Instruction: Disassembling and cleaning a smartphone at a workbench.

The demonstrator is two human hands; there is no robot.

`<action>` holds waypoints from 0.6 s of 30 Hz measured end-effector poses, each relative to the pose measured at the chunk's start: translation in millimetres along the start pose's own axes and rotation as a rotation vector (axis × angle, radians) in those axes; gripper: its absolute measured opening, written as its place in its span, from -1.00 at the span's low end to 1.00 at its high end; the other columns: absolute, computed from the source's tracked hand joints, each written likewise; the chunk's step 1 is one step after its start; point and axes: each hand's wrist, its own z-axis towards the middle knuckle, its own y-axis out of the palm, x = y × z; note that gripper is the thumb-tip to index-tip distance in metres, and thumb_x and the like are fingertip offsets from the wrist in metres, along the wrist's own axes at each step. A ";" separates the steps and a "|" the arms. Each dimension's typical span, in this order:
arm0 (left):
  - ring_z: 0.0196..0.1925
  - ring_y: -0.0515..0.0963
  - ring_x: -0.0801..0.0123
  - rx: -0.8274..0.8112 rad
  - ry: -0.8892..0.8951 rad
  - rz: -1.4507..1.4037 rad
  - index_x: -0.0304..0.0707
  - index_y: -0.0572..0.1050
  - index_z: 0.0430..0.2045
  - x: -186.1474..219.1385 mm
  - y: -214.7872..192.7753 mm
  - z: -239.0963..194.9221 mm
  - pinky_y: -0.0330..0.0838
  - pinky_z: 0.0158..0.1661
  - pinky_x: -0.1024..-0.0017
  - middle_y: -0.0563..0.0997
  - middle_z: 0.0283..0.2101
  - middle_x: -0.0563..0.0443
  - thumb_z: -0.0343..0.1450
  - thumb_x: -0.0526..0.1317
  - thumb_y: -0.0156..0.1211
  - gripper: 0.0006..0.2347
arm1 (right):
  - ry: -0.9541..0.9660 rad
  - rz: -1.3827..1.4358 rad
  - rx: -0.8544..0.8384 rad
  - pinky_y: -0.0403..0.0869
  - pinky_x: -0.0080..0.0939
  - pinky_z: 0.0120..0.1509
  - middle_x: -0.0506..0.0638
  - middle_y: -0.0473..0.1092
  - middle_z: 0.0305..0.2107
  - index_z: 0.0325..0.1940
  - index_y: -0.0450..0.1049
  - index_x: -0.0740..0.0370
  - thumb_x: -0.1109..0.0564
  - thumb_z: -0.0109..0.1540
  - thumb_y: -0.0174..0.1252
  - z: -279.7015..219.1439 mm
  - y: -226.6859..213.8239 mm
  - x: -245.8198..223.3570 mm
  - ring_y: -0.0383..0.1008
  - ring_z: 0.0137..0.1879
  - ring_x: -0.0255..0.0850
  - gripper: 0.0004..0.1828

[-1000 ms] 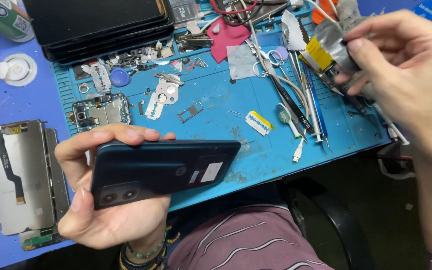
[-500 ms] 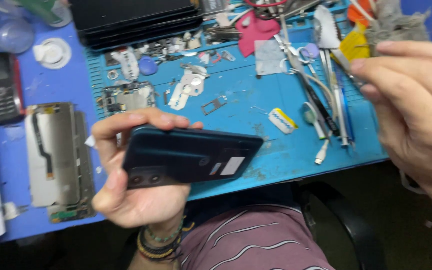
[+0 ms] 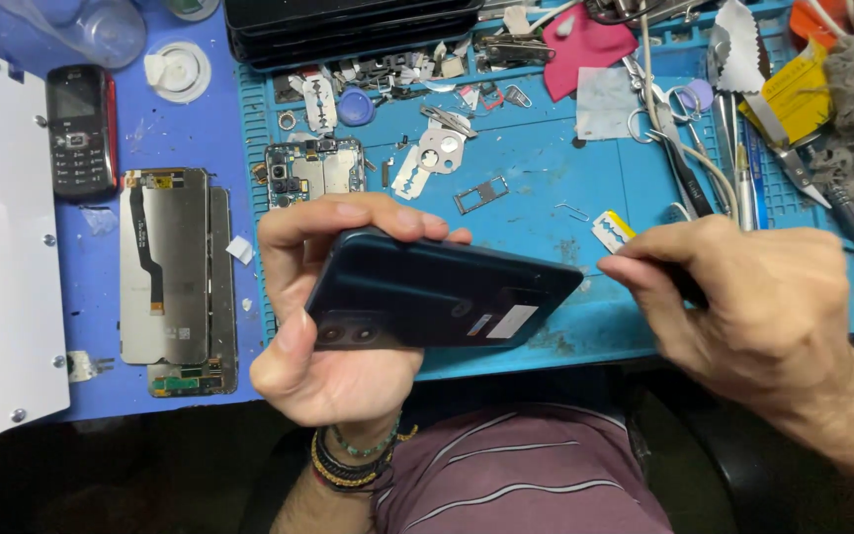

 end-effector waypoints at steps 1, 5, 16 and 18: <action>0.13 0.53 0.01 0.001 -0.001 0.001 -0.39 0.35 0.11 0.6 -0.5 0.2 0.50 0.26 -0.02 0.49 0.03 -0.32 0.47 -0.15 0.02 -0.63 | 0.001 0.002 0.000 0.26 -0.13 -0.40 0.04 0.53 -0.44 -0.18 0.55 0.40 0.34 0.26 0.50 3.9 -2.9 -1.1 0.26 -0.59 -0.14 -0.79; 0.13 0.52 -0.02 -0.013 -0.013 -0.027 -0.41 0.35 0.10 0.3 -1.5 0.9 0.49 0.28 -0.06 0.48 0.03 -0.35 0.47 -0.16 0.04 -0.64 | 0.010 -0.043 -0.052 0.10 -0.08 -0.49 -0.02 0.18 -0.77 -0.55 0.40 0.31 0.29 0.30 0.46 7.0 -7.8 3.9 0.06 -0.69 -0.13 -0.58; 0.11 0.50 0.02 -0.103 0.006 -0.010 -0.39 0.39 0.10 0.7 -1.7 0.0 0.50 0.25 -0.09 0.47 0.01 -0.32 0.49 -0.09 0.03 -0.62 | 0.190 0.187 -0.167 0.33 -0.17 -0.37 0.10 0.48 -0.28 -0.02 0.45 0.46 0.47 0.24 0.20 16.6 -5.1 -12.2 0.35 -0.50 -0.16 -0.77; 0.04 0.48 0.06 -0.087 0.057 0.116 -0.39 0.45 0.11 -1.5 0.0 -1.1 0.54 0.15 -0.06 0.46 -0.04 -0.26 0.49 0.02 -0.06 -0.54 | 0.036 0.146 -0.009 0.37 -0.17 -0.28 0.18 0.48 -0.21 -0.06 0.67 0.32 0.54 0.13 0.29 14.1 -5.3 -21.6 0.40 -0.34 -0.13 -0.65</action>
